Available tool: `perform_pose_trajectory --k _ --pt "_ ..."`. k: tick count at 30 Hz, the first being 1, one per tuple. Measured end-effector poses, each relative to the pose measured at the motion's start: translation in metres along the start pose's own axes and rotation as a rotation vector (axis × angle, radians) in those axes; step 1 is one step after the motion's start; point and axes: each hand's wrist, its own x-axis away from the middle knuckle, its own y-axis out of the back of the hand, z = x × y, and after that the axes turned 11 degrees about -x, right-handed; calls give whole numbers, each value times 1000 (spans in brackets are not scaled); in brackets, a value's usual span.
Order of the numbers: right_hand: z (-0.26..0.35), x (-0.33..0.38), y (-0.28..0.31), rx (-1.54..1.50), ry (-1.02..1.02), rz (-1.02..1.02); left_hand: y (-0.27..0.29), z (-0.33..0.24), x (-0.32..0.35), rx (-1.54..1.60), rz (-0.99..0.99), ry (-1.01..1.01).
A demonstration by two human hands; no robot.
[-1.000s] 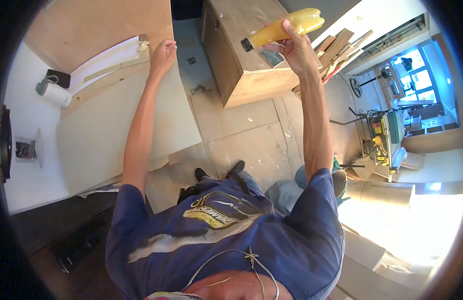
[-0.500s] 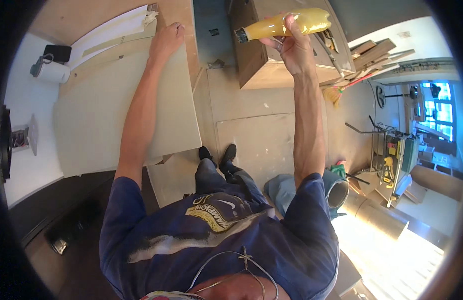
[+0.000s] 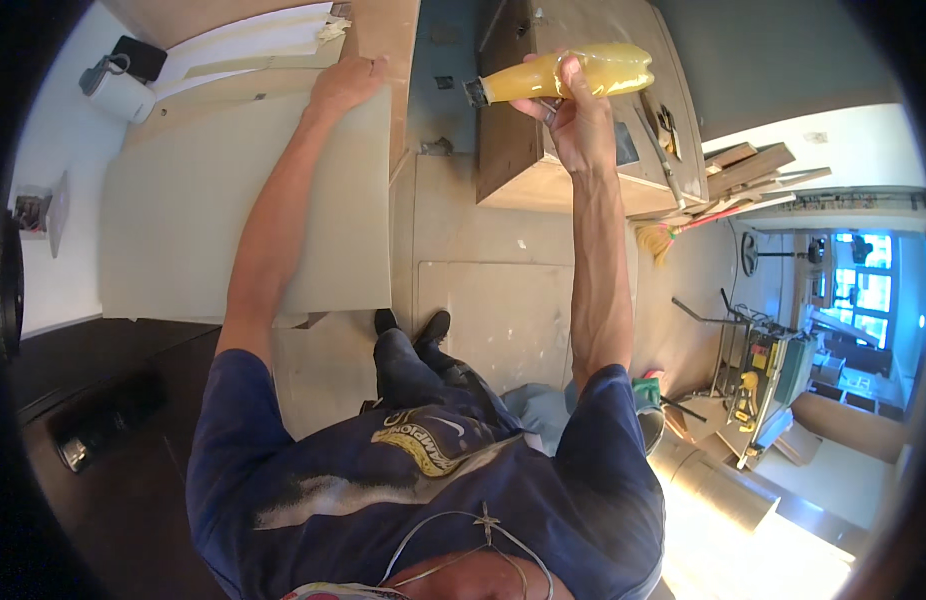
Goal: The person sands the surface and edges of a wooden panel using a sanding block, moves the panel around, and subsequently applies liquid from a bottle onto one of the edges.
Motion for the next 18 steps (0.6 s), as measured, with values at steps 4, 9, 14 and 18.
perform_pose_trajectory --k 4,9,14,18 --pt "-4 1 1 -22 -12 -2 3 -3 2 12 48 -2" --pt "-14 -1 0 -57 -12 -10 -1 3 -1 62 42 23" --pt "-43 -5 3 -158 -36 -6 -2 3 -6 54 59 41" --pt "-89 -4 19 -339 -57 -78 -8 -6 -7 19 59 61"
